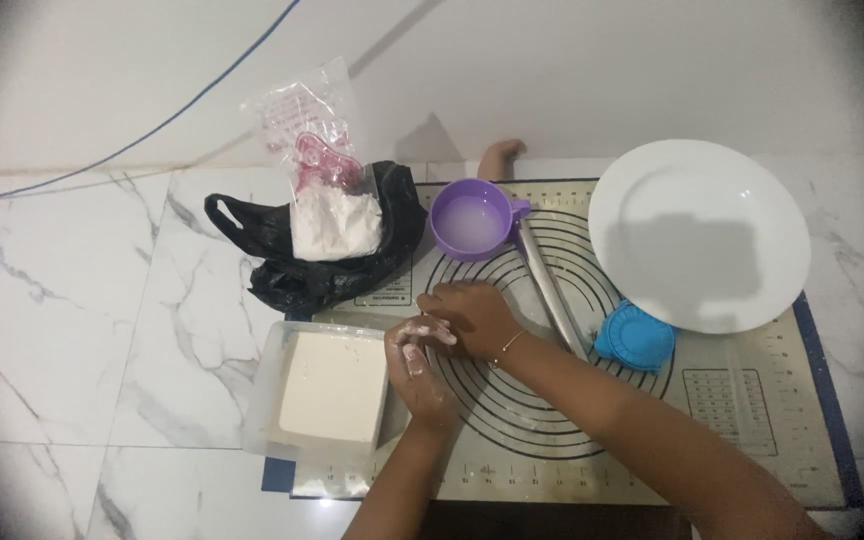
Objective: Kneading a small piece of dough on a silicone mat and adding flour from a plastic bag.
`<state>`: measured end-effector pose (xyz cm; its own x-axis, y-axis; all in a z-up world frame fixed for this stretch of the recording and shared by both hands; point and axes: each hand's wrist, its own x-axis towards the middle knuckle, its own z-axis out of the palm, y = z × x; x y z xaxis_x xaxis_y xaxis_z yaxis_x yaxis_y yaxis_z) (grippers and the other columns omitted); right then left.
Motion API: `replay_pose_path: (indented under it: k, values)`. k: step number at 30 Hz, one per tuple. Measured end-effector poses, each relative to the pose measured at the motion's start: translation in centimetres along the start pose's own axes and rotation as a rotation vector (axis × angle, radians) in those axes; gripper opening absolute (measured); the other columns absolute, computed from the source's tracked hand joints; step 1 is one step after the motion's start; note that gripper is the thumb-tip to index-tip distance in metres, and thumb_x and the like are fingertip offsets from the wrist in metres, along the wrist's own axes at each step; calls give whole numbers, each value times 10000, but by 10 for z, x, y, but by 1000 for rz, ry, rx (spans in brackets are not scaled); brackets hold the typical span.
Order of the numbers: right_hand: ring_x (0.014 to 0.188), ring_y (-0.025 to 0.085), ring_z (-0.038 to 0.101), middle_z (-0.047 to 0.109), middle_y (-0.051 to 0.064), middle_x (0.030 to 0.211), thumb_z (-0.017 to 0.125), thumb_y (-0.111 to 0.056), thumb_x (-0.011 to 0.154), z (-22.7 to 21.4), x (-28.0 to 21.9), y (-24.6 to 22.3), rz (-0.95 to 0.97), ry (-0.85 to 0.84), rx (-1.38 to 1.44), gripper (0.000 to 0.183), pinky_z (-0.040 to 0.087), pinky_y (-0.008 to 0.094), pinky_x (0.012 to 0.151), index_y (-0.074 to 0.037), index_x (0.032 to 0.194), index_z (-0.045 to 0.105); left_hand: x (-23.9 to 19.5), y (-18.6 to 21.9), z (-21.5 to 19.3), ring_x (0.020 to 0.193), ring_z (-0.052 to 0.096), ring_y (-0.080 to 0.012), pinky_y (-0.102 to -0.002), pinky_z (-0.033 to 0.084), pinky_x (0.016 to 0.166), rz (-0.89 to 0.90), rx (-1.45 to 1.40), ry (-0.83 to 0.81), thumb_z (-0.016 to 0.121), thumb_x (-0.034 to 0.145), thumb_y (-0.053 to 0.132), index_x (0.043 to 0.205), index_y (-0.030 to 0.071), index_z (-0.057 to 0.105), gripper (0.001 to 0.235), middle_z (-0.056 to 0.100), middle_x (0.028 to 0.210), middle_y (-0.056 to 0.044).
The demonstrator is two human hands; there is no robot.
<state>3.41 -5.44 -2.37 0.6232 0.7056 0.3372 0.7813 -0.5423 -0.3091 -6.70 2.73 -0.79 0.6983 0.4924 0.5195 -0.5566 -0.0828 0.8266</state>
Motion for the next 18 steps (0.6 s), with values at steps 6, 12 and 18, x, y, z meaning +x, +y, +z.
replay_pose_path:
  k: [6,12,18]
  values:
    - [495,246,564,592,52,577,580,-546,897,-9,7,-2,58,-125,-21,452,470,339,488,-143,694,600,1,-2,0,702,570,-187,-401,530,852,32,-4,7,200,1084,325,1016,88,468,364,499,746,-24]
    - [517,208,583,636,39,606,615,-406,928,-7,11,-6,120,-217,-88,315,487,336,543,-153,741,634,3,-4,-1,719,558,-184,-413,516,874,55,17,26,213,1104,292,1033,76,476,348,502,756,-28]
    - [575,216,655,682,58,648,628,-344,935,-19,9,-16,186,-201,-111,259,522,336,576,-145,771,639,2,-7,-1,727,554,-157,-397,495,894,64,-9,50,221,1109,301,1039,95,464,326,505,772,-11]
